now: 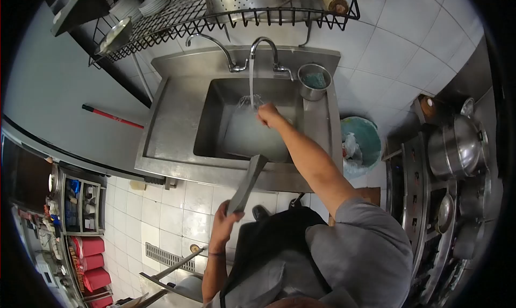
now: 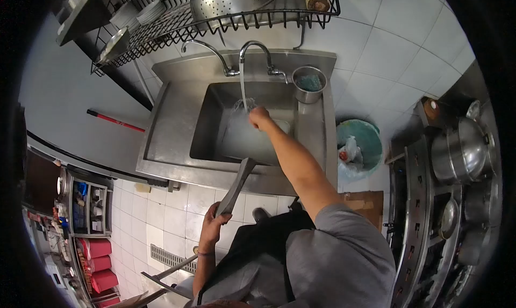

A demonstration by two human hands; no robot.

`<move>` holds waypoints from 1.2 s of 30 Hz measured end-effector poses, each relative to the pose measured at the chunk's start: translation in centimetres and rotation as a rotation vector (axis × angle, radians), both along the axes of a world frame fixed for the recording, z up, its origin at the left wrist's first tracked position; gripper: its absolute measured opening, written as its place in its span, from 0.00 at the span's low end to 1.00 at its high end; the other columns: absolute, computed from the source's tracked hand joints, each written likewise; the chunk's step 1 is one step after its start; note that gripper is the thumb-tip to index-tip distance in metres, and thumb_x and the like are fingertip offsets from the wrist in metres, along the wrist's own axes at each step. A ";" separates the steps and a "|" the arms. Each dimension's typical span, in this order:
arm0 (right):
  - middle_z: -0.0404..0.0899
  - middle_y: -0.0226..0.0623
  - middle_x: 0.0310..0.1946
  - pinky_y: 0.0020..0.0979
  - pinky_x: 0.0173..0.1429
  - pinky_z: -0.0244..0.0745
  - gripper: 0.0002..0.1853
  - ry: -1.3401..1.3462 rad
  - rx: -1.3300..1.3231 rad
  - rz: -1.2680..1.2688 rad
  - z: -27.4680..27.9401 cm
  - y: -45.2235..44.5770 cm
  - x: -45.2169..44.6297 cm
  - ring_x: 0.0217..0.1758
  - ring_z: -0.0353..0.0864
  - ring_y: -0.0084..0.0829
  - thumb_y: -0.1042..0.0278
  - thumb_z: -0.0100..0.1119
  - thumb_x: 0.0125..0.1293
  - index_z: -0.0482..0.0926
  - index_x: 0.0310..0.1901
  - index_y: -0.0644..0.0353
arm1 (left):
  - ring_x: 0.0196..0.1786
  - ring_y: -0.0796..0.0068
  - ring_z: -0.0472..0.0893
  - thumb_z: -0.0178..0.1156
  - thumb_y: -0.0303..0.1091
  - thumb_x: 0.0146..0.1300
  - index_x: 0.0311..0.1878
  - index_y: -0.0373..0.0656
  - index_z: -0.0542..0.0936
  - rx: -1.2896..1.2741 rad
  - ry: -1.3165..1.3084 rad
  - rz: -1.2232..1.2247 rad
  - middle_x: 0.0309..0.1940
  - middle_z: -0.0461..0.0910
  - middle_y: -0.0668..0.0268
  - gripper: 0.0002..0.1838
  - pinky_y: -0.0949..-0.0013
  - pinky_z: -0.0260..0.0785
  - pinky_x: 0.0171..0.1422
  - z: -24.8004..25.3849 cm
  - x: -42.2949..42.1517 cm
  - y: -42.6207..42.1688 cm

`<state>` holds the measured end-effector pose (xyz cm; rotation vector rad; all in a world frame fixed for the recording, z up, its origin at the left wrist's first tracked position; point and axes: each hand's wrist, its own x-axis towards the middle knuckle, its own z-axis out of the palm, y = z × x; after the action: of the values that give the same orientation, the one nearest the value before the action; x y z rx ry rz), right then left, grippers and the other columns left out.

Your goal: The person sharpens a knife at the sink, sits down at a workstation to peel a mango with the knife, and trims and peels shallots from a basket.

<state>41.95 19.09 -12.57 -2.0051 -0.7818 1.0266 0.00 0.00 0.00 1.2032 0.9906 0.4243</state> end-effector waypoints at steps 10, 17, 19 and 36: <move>0.81 0.51 0.50 0.47 0.57 0.78 0.29 -0.696 -0.016 0.561 4.0 -10.3 -1.6 0.53 0.82 0.50 0.78 0.51 0.61 0.74 0.66 0.47 | 0.46 0.74 0.77 0.67 0.29 0.39 0.62 0.30 0.72 0.181 -0.017 0.208 0.47 0.77 0.62 0.40 0.73 0.72 0.49 13.8 -1.5 -0.9; 0.80 0.48 0.56 0.46 0.61 0.77 0.30 -0.532 -0.025 0.514 4.3 -13.3 -1.8 0.58 0.81 0.49 0.78 0.51 0.61 0.75 0.66 0.42 | 0.60 0.58 0.74 0.71 0.44 0.35 0.67 0.24 0.66 0.745 0.039 0.154 0.57 0.74 0.48 0.54 0.60 0.64 0.67 30.4 7.3 1.7; 0.80 0.50 0.55 0.46 0.61 0.76 0.27 -0.508 -0.051 0.544 2.3 -12.5 -1.8 0.58 0.81 0.50 0.78 0.50 0.62 0.77 0.63 0.47 | 0.54 0.60 0.76 0.70 0.47 0.35 0.65 0.23 0.68 0.929 -0.055 0.100 0.50 0.77 0.49 0.52 0.63 0.66 0.64 33.8 12.1 2.8; 0.82 0.55 0.48 0.51 0.58 0.75 0.16 -0.405 0.083 0.430 -2.2 -17.4 -1.2 0.54 0.81 0.55 0.66 0.49 0.69 0.82 0.52 0.58 | 0.59 0.53 0.75 0.70 0.34 0.45 0.62 0.28 0.68 1.826 -0.032 0.015 0.54 0.74 0.48 0.40 0.59 0.66 0.65 41.8 21.2 3.0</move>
<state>40.77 1.65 -14.75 -2.0453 -1.4969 0.7998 21.24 2.96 41.82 2.7321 0.3592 1.5028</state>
